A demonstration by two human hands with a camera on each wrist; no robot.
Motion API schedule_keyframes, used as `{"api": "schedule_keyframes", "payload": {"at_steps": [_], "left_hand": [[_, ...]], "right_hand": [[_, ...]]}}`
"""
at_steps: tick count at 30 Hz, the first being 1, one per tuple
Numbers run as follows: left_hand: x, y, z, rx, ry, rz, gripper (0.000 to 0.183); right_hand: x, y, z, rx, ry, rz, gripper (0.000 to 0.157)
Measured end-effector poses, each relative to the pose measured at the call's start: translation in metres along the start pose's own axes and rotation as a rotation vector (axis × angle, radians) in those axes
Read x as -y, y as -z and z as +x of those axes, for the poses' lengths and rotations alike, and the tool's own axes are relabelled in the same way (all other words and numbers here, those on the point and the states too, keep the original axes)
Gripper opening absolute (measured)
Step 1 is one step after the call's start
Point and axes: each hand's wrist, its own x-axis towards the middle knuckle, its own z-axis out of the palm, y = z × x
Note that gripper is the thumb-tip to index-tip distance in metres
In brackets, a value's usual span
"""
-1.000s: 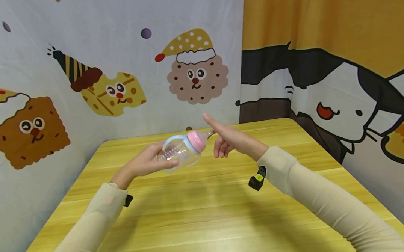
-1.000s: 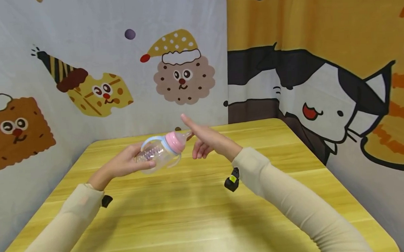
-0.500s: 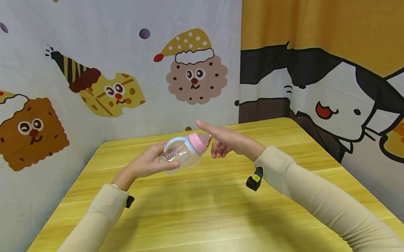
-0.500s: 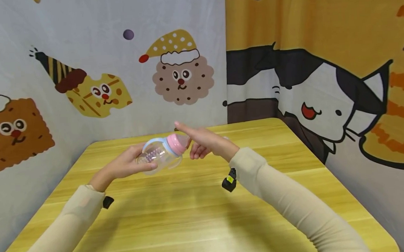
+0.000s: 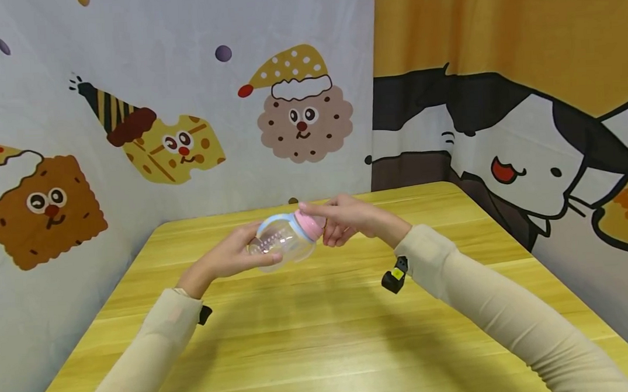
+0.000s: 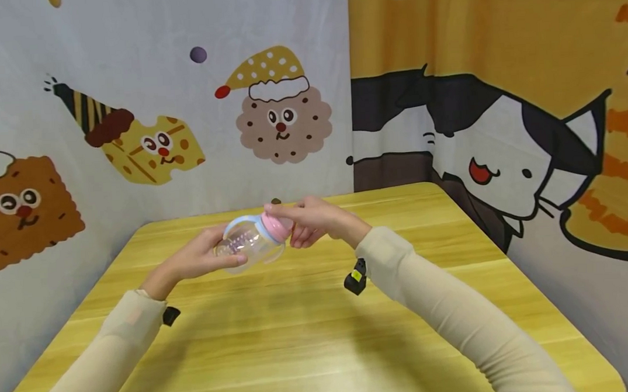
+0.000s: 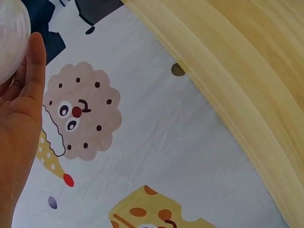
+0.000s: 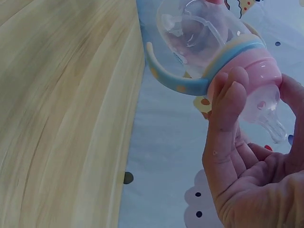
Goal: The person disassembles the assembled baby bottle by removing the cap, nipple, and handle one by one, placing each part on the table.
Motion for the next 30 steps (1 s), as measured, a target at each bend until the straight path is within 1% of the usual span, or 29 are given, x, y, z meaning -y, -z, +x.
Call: {"api": "schedule_keyframes", "payload": {"at_steps": [2, 7, 11, 14, 17, 20, 25, 30], "left_hand": [[0.001, -0.001, 0.001, 0.001, -0.011, -0.005, 0.046], [0.003, -0.005, 0.002, 0.004, -0.031, -0.016, 0.044], [0.001, -0.009, 0.001, -0.003, -0.002, -0.012, 0.043], [-0.005, -0.009, 0.002, -0.003, 0.024, -0.019, 0.041], [-0.012, -0.008, 0.002, 0.008, 0.027, -0.042, 0.040], [-0.011, -0.007, 0.003, 0.023, 0.023, -0.042, 0.039], [-0.001, -0.006, 0.005, 0.037, 0.011, -0.029, 0.040], [0.002, -0.006, 0.006, 0.045, -0.001, -0.044, 0.039]], "right_hand": [[0.000, 0.000, 0.000, 0.006, 0.014, -0.003, 0.066], [-0.003, 0.002, 0.001, 0.025, 0.051, -0.011, 0.057], [-0.008, 0.004, 0.004, 0.067, 0.097, 0.005, 0.051], [-0.012, 0.007, 0.005, 0.091, 0.130, 0.012, 0.045], [-0.015, 0.010, 0.005, 0.108, 0.159, 0.013, 0.039], [-0.015, 0.013, 0.004, 0.135, 0.193, 0.013, 0.033], [-0.014, 0.016, 0.001, 0.173, 0.235, 0.007, 0.031], [-0.015, 0.020, -0.003, 0.191, 0.283, -0.035, 0.037]]}}
